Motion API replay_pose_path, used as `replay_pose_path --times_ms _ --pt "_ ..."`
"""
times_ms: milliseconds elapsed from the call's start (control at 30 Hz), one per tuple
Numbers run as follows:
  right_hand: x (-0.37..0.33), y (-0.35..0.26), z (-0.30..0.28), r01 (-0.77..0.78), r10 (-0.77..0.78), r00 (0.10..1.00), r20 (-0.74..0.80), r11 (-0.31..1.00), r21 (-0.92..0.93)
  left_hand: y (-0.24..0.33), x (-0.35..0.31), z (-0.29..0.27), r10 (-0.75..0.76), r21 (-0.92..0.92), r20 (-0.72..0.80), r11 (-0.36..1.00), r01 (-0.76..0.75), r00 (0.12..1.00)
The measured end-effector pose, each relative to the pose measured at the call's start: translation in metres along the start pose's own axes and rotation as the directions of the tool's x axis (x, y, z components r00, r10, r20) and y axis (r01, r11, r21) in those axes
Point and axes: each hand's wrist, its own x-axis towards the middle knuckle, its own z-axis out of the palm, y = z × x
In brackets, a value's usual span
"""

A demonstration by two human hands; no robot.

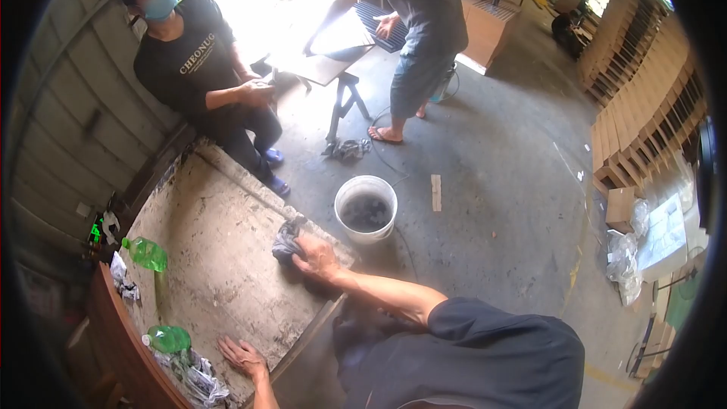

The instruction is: The person uses a cloth to wipe down a slatted wooden panel on a workbench, then applies a liquid from a bottle to their hands and the cloth before continuing to rub the surface.

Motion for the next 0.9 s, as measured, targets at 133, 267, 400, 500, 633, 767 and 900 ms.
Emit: replay_pose_path --times_ms 133,267,400,500,633,767,900 --pt "0.0 -0.002 0.002 -0.039 0.039 0.999 0.025 0.999 -0.011 0.006 0.002 -0.013 -0.032 -0.011 0.023 0.999 0.032 0.999" --pt "0.003 0.002 0.003 0.024 -0.024 1.0 -0.019 1.0 -0.003 0.017 0.007 -0.018 -0.067 -0.008 0.046 0.998 0.068 0.997" --pt "0.003 0.001 0.0 0.003 -0.003 1.0 -0.002 1.0 -0.002 0.022 0.008 -0.021 -0.056 -0.015 0.031 0.998 0.056 0.998" --pt "0.003 0.001 -0.001 0.0 0.0 1.0 -0.005 1.0 -0.005 0.025 0.008 -0.021 -0.052 -0.016 0.022 0.999 0.052 0.998" --pt "0.0 0.0 0.006 0.024 -0.025 0.999 0.021 1.0 0.013 0.015 -0.004 -0.022 -0.139 0.022 0.055 0.99 0.138 0.989" --pt "0.002 0.009 0.006 0.037 -0.037 0.999 -0.036 0.999 0.02 0.03 0.0 -0.02 -0.175 0.029 0.091 0.985 0.173 0.98" --pt "0.009 0.015 0.001 0.038 -0.037 0.999 0.024 0.999 -0.024 0.039 0.011 -0.024 -0.168 -0.001 0.093 0.986 0.168 0.981"
